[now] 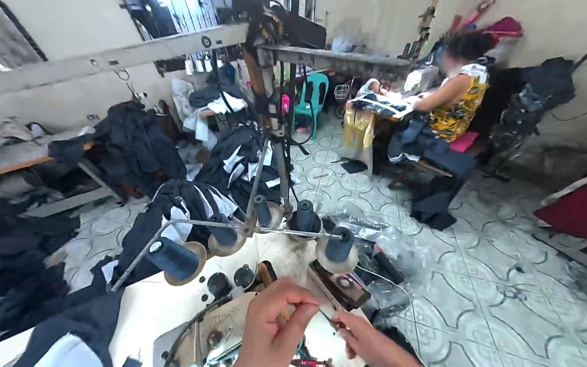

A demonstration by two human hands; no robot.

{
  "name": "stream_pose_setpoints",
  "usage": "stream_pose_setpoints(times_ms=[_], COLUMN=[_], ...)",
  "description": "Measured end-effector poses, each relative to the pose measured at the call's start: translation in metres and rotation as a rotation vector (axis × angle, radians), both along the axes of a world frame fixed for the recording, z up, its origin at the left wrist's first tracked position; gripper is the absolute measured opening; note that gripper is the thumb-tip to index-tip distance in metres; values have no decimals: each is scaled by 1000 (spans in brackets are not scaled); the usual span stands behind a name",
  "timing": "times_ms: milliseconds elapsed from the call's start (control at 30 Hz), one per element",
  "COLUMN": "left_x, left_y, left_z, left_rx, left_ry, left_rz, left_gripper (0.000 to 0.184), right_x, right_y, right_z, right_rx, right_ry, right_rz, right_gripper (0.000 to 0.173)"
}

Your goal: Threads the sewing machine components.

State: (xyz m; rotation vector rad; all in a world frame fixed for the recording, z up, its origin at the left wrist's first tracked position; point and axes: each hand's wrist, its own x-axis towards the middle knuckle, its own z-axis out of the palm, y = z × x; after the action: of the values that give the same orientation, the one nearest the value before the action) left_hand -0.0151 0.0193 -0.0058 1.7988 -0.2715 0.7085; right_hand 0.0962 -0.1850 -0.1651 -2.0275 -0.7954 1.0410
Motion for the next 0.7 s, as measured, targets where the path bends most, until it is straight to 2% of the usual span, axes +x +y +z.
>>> stream_pose_setpoints(times_ms=[67,133,200,300,500,700], left_x=[-3,-3,-3,-3,-6,-7], left_y=[-1,-4,-7,-8,-3,1], left_z=[0,-4,-8,-11,-12,-11], left_rx=[-28,-48,-61,-79,-101,-128], left_ry=[-2,-18,-24,-31,-32,-22], left_rz=[-2,-5,-9,-16,-10,0], left_gripper=[14,14,14,14,13,13], right_x=[13,28,41,51,45,43], right_y=[-22,-37,-43,-35,-8,0], right_z=[73,132,178,229,277,286], right_rx=[260,451,505,461,246,161], right_ry=[-240,-616,-962,-1255,-1552,-1591], right_rz=[18,-40,-107,-124,9,74], right_gripper=[26,22,22,26,28,27])
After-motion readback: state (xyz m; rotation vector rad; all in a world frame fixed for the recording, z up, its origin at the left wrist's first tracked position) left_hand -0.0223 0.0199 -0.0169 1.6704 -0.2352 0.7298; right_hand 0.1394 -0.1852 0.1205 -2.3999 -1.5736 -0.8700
